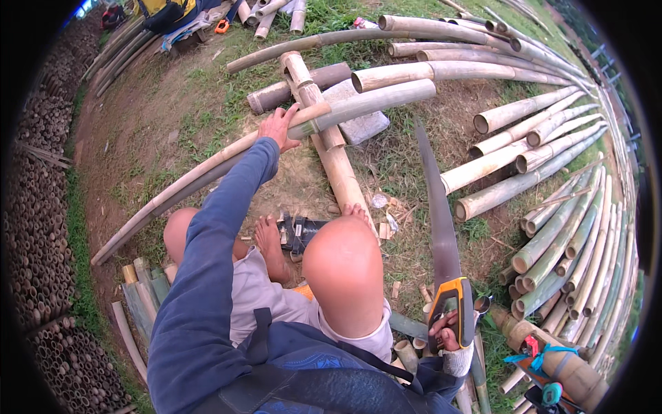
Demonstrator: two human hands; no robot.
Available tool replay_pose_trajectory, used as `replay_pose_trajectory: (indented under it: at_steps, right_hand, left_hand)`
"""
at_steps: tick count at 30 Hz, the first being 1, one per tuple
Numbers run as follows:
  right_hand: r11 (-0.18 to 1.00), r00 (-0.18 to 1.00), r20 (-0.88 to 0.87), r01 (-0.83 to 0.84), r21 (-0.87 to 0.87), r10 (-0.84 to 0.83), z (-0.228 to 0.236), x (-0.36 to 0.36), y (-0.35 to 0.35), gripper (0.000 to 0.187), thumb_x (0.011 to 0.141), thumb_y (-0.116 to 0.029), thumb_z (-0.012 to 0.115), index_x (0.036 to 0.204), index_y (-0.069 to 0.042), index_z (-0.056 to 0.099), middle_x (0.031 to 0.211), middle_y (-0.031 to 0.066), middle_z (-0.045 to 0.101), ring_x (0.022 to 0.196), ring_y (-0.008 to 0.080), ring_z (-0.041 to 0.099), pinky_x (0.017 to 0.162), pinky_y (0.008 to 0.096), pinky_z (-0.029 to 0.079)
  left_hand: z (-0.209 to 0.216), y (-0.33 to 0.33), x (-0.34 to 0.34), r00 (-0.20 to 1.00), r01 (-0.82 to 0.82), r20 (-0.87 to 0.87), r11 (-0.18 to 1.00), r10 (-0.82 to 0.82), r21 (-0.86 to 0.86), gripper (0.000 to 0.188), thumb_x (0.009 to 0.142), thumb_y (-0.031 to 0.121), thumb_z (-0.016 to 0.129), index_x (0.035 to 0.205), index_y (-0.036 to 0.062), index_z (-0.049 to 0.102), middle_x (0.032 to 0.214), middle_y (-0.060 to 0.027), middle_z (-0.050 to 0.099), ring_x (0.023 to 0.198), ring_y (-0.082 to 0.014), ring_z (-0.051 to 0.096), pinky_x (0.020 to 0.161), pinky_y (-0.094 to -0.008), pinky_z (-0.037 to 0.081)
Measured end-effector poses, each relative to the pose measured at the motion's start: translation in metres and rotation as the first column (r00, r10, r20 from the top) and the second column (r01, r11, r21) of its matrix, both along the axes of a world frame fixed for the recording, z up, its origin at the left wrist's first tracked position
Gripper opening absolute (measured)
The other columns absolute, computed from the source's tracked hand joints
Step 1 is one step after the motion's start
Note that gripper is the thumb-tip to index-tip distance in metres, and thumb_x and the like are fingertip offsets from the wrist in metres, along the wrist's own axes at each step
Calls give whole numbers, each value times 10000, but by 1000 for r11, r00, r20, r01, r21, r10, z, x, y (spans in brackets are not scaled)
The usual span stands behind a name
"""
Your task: The person sits on the ground and uses a hand saw to cut bamboo poles into shorter sections. They repeatedly position a bamboo pole on a makeshift stand, saw through it, and then move the cut pieces aside.
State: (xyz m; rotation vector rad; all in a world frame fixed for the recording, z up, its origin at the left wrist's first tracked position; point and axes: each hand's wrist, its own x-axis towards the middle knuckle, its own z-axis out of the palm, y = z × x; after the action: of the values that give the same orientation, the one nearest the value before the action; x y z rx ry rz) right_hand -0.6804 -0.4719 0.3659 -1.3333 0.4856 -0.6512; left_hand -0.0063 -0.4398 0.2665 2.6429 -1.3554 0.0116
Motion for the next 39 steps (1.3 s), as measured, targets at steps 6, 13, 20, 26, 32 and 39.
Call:
replay_pose_trajectory:
  at_steps: [6,13,20,26,32,39]
  right_hand:
    - [991,992,94,-70,-112,80,-26,88,-48,447,964,-141,794,1188,-66,415,1090,117,544,641,216,659,581,344,556]
    - [988,982,-137,-142,-54,133,-87,262,-93,396,1016,-13,715,1319,-53,463,1081,88,603,801,140,660,714,303,600]
    - [997,995,-95,29,-71,-36,-51,291,-91,550,990,-7,758,1454,-89,472,989,39,648,771,101,639,687,253,562]
    - [962,996,-66,-74,-262,58,-68,240,-74,687,947,-30,769,1543,-4,428,1479,167,542,1336,225,556,1138,380,466]
    - [892,992,-31,-126,-434,125,-78,219,-98,645,954,-51,747,1516,-26,430,1463,180,548,1336,245,575,1124,390,476]
    - [851,993,53,-63,-521,106,-70,420,-138,549,1018,-120,739,1484,-21,465,1395,134,593,1251,204,585,1063,349,490]
  left_hand:
    - [-6,-19,-5,991,16,132,999,-12,-37,964,657,311,980,1465,183,469,1328,-124,582,1218,-363,630,1052,-510,515]
    - [-3,-25,-11,994,-58,85,996,64,-67,853,641,259,973,1350,156,511,1222,-114,596,1177,-353,643,961,-502,537]
    - [-9,-25,-11,992,-68,104,993,78,-92,800,639,227,955,1311,152,527,1186,-126,592,1142,-348,651,951,-485,549]
    - [-6,-27,-3,997,-48,60,996,52,-69,810,643,215,947,1332,142,529,1181,-132,592,1136,-360,657,975,-487,561]
    - [-7,-27,-2,996,-64,53,996,67,-58,892,633,249,1001,1375,141,518,1225,-122,594,1190,-357,648,997,-476,567]
    - [-4,-26,-3,996,-45,79,996,51,-83,852,626,236,960,1355,136,531,1178,-128,601,1130,-361,664,980,-480,573]
